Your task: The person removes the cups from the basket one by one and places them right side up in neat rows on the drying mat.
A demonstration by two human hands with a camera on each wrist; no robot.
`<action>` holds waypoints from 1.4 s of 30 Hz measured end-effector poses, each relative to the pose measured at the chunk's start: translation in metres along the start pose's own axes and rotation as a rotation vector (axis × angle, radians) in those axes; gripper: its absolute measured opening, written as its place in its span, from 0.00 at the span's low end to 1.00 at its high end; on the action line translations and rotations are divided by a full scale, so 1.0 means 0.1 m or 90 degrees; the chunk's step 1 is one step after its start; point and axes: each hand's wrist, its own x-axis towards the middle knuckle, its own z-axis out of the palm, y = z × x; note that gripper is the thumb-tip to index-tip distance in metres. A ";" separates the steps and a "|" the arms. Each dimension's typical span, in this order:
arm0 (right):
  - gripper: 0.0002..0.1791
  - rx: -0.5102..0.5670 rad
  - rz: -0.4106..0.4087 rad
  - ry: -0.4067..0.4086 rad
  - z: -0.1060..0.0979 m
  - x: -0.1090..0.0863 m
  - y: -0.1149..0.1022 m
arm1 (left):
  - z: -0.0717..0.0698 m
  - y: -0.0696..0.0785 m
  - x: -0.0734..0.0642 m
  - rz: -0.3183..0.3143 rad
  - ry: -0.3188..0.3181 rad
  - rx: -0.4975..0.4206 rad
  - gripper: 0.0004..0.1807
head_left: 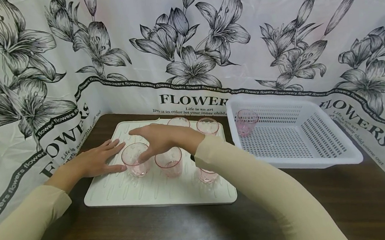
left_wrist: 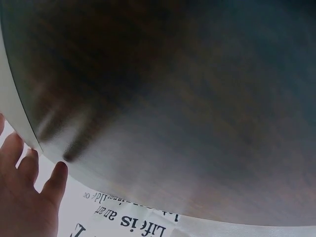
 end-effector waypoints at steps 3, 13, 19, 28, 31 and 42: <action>0.50 0.025 -0.026 0.054 -0.14 -0.11 0.08 | -0.01 0.01 -0.01 -0.003 -0.002 -0.003 0.55; 0.52 0.133 0.008 0.162 -0.52 -0.73 0.61 | -0.01 0.02 -0.02 0.017 0.017 -0.010 0.54; 0.51 0.128 0.053 0.206 -0.59 -1.07 1.02 | -0.01 0.02 -0.03 0.020 0.018 -0.013 0.54; 0.49 0.208 0.120 0.259 -0.47 -1.57 1.59 | -0.01 0.03 -0.04 0.018 0.018 -0.009 0.53; 0.48 0.214 0.135 0.263 -0.41 -1.67 1.76 | 0.00 0.03 -0.04 0.018 0.017 -0.006 0.53; 0.44 0.215 0.207 0.231 -0.24 -1.97 2.12 | -0.02 0.05 -0.06 0.020 0.015 -0.007 0.53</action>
